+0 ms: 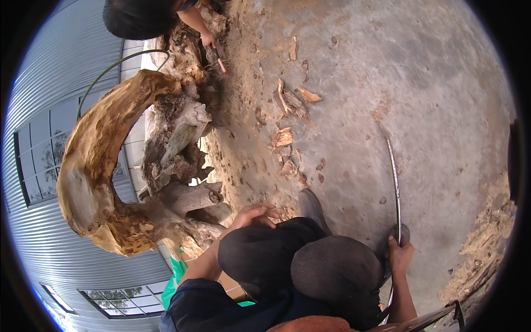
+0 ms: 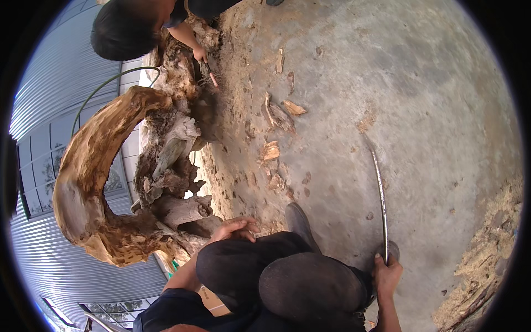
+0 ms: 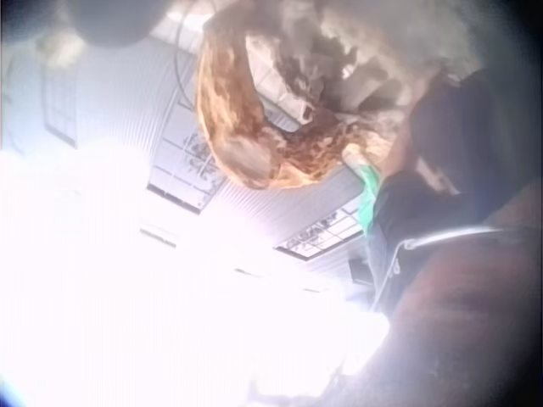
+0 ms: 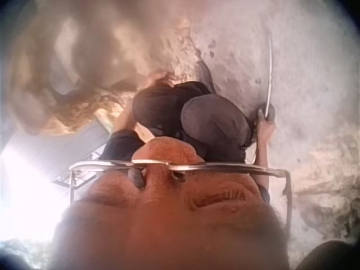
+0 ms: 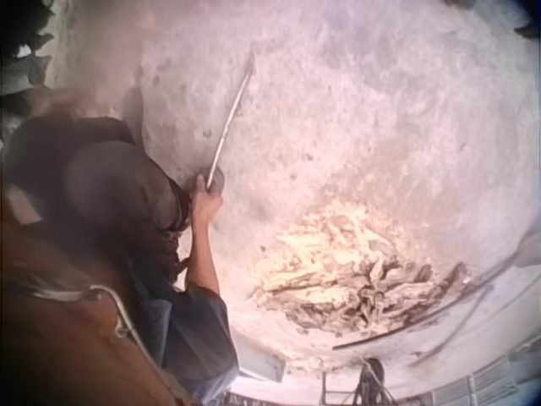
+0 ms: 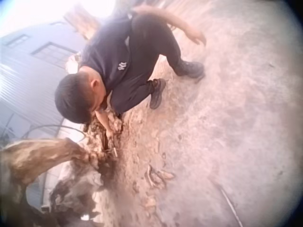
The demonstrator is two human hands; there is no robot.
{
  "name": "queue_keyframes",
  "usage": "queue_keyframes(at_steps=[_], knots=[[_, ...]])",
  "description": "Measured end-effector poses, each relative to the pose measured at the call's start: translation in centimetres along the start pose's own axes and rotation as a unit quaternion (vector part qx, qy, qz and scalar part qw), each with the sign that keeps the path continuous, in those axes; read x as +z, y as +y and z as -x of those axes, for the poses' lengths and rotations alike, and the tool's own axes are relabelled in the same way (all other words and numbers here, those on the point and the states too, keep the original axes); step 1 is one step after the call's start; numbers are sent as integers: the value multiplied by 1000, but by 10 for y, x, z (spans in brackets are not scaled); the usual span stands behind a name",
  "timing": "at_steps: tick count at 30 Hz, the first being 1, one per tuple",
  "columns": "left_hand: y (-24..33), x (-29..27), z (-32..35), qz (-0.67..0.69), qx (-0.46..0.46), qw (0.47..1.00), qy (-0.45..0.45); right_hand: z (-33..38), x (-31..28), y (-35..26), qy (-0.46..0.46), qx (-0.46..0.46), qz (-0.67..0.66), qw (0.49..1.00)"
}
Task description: The person uses a curved metal tool to scrape and carve a large piece of wood, removing bark and shaping the surface. Another person briefly assists with a chisel. Wood chips accumulate on the ground.
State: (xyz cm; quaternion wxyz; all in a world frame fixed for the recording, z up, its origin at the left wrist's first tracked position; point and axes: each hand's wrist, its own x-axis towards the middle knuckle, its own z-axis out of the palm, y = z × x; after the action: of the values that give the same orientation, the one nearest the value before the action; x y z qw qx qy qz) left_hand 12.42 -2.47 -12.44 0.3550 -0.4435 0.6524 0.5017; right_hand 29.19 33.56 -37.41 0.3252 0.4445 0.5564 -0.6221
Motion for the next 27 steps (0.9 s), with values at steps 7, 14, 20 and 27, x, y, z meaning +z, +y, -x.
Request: queue_keyframes(at_steps=[7, 14, 20, 27], knots=[[-1, -3, -2, -26, 15, 1000, -5, 0, -1, 0, -7, 8, -5, 1000], [0, -3, -4, -55, 32, 998, -21, 3, -2, -6, 5, -8, 11, 1000], [-1, -3, -5, -41, 33, 999, -14, 4, -3, -5, 4, -10, 12, 1000], [-12, -1, -6, 19, 44, 999, -6, 6, -3, -8, -11, 9, 27, 1000]])
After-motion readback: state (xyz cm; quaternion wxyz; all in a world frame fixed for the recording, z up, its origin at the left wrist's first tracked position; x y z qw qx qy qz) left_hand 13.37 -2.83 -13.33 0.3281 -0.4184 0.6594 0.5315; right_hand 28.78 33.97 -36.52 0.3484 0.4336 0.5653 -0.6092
